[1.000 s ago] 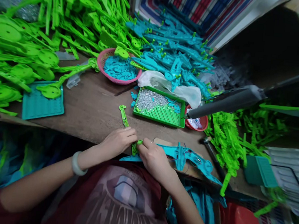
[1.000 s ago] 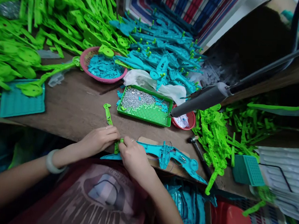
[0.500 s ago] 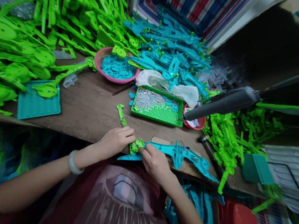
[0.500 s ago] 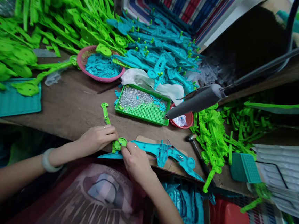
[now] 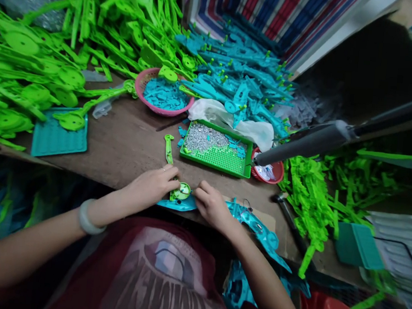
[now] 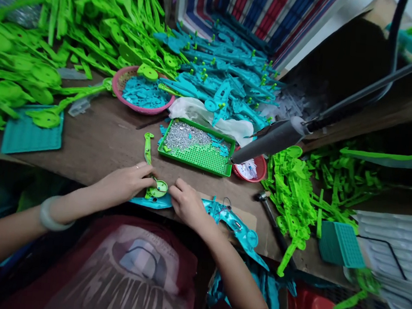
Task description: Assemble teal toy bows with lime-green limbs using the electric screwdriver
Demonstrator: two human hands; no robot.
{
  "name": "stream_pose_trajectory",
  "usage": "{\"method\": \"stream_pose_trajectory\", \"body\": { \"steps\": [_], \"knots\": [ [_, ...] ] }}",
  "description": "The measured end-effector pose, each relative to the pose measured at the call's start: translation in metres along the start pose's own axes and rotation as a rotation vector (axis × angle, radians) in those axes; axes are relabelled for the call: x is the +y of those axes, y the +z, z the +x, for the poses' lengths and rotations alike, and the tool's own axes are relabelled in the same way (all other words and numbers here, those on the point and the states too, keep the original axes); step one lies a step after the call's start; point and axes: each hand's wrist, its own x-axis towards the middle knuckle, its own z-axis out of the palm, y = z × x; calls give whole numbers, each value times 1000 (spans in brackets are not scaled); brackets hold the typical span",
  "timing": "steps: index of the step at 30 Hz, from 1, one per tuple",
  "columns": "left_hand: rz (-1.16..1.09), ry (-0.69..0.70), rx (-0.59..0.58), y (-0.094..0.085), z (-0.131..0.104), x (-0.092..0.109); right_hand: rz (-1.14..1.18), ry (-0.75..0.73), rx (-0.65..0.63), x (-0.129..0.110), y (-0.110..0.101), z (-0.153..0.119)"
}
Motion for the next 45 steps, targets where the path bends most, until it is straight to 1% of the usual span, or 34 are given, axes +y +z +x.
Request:
{"method": "stream_pose_trajectory", "body": {
  "steps": [3,6,7,9,11,13,16,19,22,24,28,32,34,37,39,43,45],
  "knots": [
    [13,-86,120,3,-2,33,19,47,-9,-6,3,5],
    [32,-138,238,17,-1,66,46,122,-62,-10,-4,9],
    [54,-158,267,23,0,73,60,127,-91,-9,-8,9],
    [98,-192,290,32,1,80,110,90,-151,-4,-17,9],
    [110,-189,277,36,1,79,185,22,-187,5,-25,7],
    [110,-171,254,37,0,74,272,-7,-162,15,-30,4],
    [118,-149,241,34,0,70,423,29,-82,25,-32,1],
    [111,-154,214,32,1,70,502,36,-63,28,-30,0],
    [109,-163,180,30,3,70,487,24,-61,27,-29,0],
    [123,-147,188,30,3,70,460,20,-56,25,-28,0],
    [142,-70,220,34,3,70,399,16,-45,23,-27,-3],
    [95,-18,194,36,2,68,347,11,-79,21,-29,-7],
    [64,-17,184,36,2,67,375,15,-84,21,-31,-8],
    [24,-32,174,36,1,66,480,13,-80,20,-33,-8],
    [13,-27,169,36,1,65,496,17,-81,19,-32,-7],
    [14,-6,165,35,2,65,366,65,-38,15,-28,-7],
    [21,-8,165,35,3,65,298,77,-36,13,-24,-7]
  ]
}}
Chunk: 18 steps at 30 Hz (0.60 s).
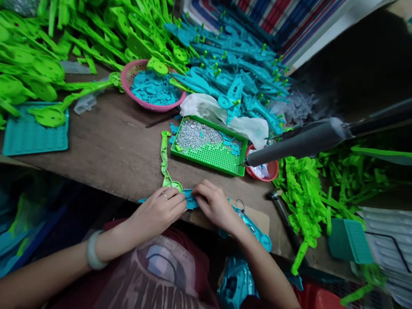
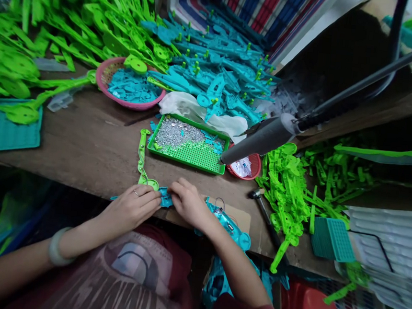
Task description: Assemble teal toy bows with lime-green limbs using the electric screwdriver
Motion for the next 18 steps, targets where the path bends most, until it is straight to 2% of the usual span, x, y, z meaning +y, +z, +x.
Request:
{"method": "stream_pose_trajectory", "body": {
  "steps": [4,8,13,18],
  "knots": [
    [32,-17,21,-3,3,2,-213,0,-26,0,7,-6],
    [78,-7,15,-6,13,5,-376,-19,-7,3,3,-25],
    [90,78,-98,-11,32,2,-285,-8,65,9,-8,-44],
    [-43,73,-218,-19,47,-9,-212,14,116,15,-4,-42]
  ]
}}
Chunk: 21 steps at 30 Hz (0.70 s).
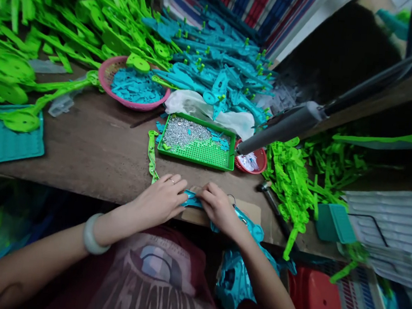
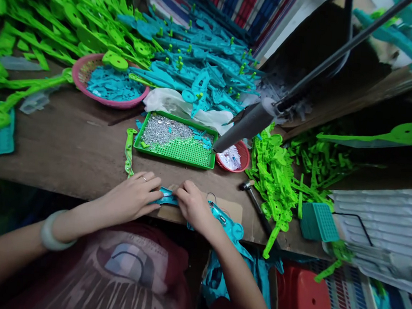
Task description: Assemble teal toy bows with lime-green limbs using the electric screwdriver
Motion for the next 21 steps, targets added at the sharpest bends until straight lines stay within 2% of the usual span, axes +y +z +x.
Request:
{"method": "stream_pose_trajectory", "body": {
  "steps": [4,8,11,14,19,21],
  "knots": [
    [-60,95,-21,-1,6,-4,-24,13,46,3,7,1],
    [5,214,53,12,5,-1,-124,7,115,5,17,-3],
    [59,177,91,20,0,3,-198,-45,151,4,22,-10],
    [86,128,92,22,-4,7,-220,-82,134,2,21,-16],
    [152,141,99,20,-1,10,-381,-125,54,1,9,-16],
    [172,150,104,20,1,9,-369,-146,18,5,5,-15]
  ]
}}
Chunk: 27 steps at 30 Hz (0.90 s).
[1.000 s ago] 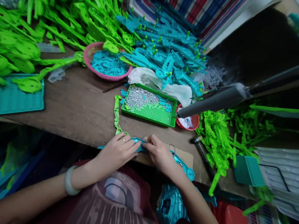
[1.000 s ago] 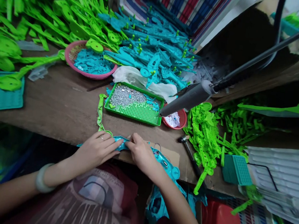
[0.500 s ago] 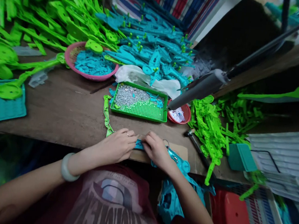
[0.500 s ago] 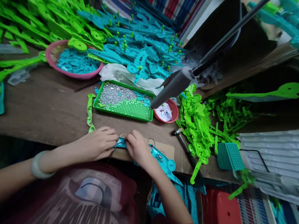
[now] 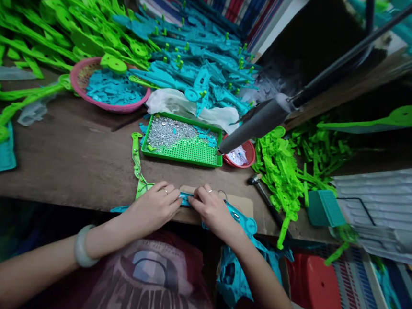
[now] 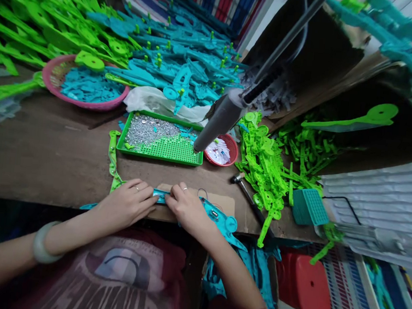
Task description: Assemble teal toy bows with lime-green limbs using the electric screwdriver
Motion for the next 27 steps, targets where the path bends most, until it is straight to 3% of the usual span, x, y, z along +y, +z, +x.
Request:
{"method": "stream_pose_trajectory", "body": {
  "steps": [5,8,15,18,24,27],
  "knots": [
    [-37,49,12,4,1,-4,233,82,114,12,5,-3],
    [-24,54,29,5,1,-5,247,82,155,13,10,-4],
    [-45,56,20,2,2,-5,47,76,118,7,12,-6],
    [-44,35,26,2,2,-3,-24,6,95,7,9,-7],
    [26,-58,-12,0,6,3,26,-114,25,8,1,-12],
    [26,-50,-36,-1,8,1,-2,-85,-1,9,2,-11]
  ]
}}
